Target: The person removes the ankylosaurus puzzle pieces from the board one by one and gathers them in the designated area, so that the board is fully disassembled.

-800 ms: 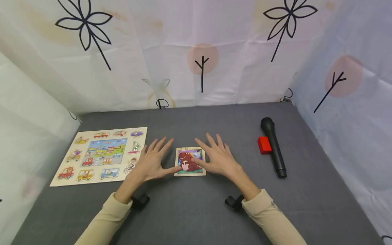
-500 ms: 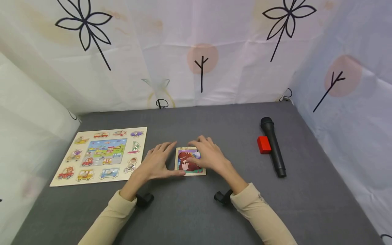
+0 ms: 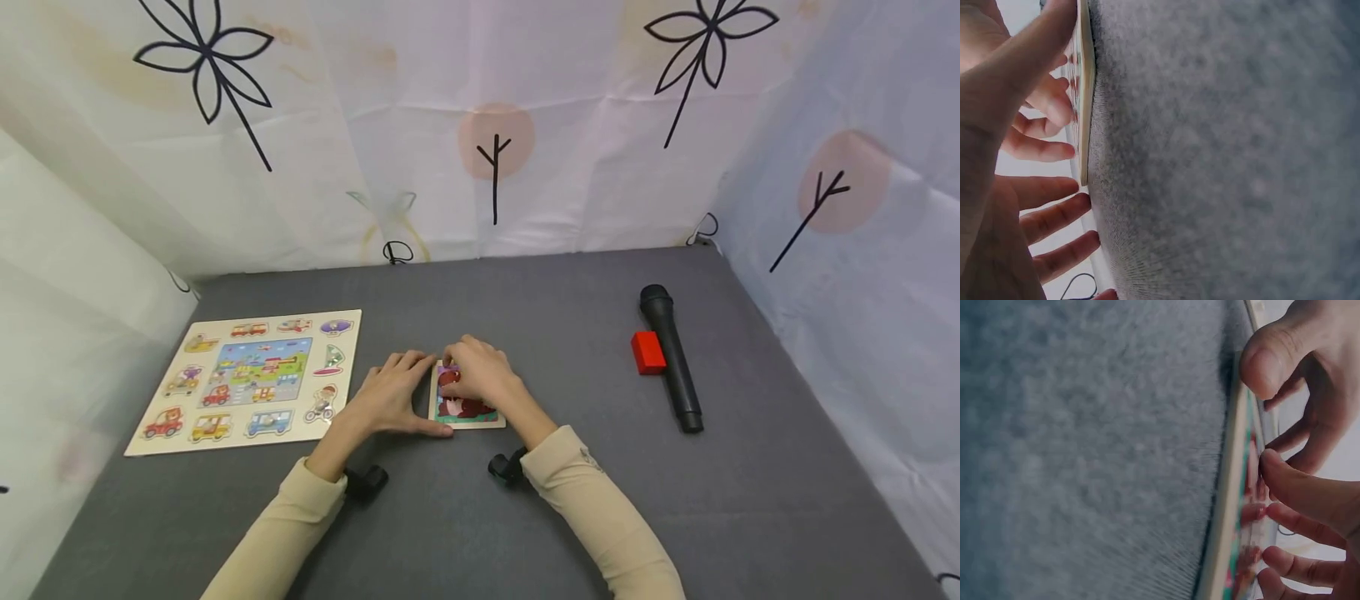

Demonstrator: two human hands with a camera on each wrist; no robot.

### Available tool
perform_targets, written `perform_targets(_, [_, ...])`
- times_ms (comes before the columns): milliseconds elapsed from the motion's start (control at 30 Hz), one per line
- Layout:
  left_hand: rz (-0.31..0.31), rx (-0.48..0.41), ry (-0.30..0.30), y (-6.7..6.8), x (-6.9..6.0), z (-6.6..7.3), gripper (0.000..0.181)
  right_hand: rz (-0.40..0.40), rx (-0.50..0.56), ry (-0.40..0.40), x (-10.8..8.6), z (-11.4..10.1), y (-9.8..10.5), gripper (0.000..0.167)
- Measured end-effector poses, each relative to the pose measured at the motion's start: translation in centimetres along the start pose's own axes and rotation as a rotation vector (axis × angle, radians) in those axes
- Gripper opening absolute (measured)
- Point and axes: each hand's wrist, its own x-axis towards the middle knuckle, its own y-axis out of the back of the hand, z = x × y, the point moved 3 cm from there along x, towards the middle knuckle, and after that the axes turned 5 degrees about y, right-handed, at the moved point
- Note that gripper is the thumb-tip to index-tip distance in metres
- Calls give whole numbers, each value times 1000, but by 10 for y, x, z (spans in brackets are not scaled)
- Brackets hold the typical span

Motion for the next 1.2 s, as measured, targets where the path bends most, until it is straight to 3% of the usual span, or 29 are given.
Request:
perform_targets(533, [-5, 23, 32, 0, 3, 1, 113, -34, -10, -47, 7, -2, -2, 42])
perform_targets(867, [-12, 8, 44, -2, 4, 1, 112, 8, 6, -9, 8, -10, -1, 42])
perform_targets(1200, [-18, -14, 71, -2, 5, 2, 112, -50, 34, -10, 13, -5, -1, 44])
